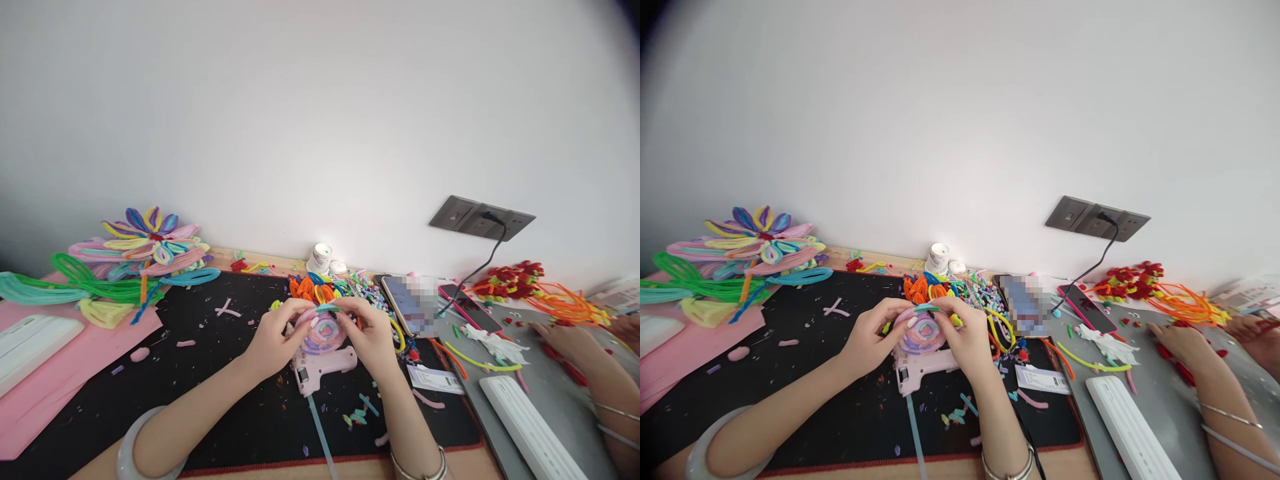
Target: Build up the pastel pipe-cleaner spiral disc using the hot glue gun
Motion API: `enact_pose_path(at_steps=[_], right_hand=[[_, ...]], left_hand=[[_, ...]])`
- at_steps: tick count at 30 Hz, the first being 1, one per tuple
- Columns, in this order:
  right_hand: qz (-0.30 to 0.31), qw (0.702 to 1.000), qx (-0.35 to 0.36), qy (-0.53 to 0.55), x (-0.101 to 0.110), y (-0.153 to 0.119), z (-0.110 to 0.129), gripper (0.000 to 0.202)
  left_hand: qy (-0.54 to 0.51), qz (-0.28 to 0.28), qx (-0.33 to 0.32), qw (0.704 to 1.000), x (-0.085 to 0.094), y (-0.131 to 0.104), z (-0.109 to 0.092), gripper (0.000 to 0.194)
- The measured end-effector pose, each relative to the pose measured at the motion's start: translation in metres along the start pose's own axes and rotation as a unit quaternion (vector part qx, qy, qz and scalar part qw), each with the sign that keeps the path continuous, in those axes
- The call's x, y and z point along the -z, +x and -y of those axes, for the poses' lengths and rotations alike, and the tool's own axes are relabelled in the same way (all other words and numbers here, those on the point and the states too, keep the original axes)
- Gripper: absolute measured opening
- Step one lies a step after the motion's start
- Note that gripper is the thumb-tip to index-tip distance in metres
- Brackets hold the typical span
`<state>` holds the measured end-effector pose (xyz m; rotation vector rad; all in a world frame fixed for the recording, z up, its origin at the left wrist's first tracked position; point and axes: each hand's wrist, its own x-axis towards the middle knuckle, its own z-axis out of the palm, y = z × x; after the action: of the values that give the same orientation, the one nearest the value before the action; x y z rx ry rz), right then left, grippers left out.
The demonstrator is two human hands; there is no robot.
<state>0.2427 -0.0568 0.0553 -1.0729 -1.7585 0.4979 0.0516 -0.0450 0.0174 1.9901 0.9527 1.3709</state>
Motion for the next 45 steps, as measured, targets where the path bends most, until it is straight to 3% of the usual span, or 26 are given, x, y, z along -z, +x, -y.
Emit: enact_pose_path(at_steps=[10, 33, 36, 41, 45], right_hand=[[0.002, 0.996, 0.04, -0.075, 0.0011, -0.0004, 0.0051, 0.019], [0.001, 0.998, 0.007, -0.065, 0.0005, 0.0007, 0.0057, 0.014], [0.008, 0.999, -0.018, -0.033, 0.0008, 0.0007, 0.0048, 0.016], [0.04, 0.992, -0.103, 0.068, 0.0021, 0.0018, 0.0024, 0.039], [0.058, 0.979, -0.146, 0.133, 0.0014, 0.0018, -0.0008, 0.031]], left_hand=[[0.002, -0.002, 0.002, 1.0, -0.0008, -0.0001, 0.0028, 0.016], [0.016, 0.007, 0.003, 1.0, -0.0008, 0.0004, 0.0019, 0.011], [-0.006, 0.001, 0.026, 1.0, -0.0012, 0.0011, 0.0012, 0.012], [-0.075, -0.059, 0.082, 0.992, -0.0019, 0.003, 0.001, 0.014], [-0.116, -0.061, 0.105, 0.986, -0.0024, 0.0046, 0.0027, 0.018]])
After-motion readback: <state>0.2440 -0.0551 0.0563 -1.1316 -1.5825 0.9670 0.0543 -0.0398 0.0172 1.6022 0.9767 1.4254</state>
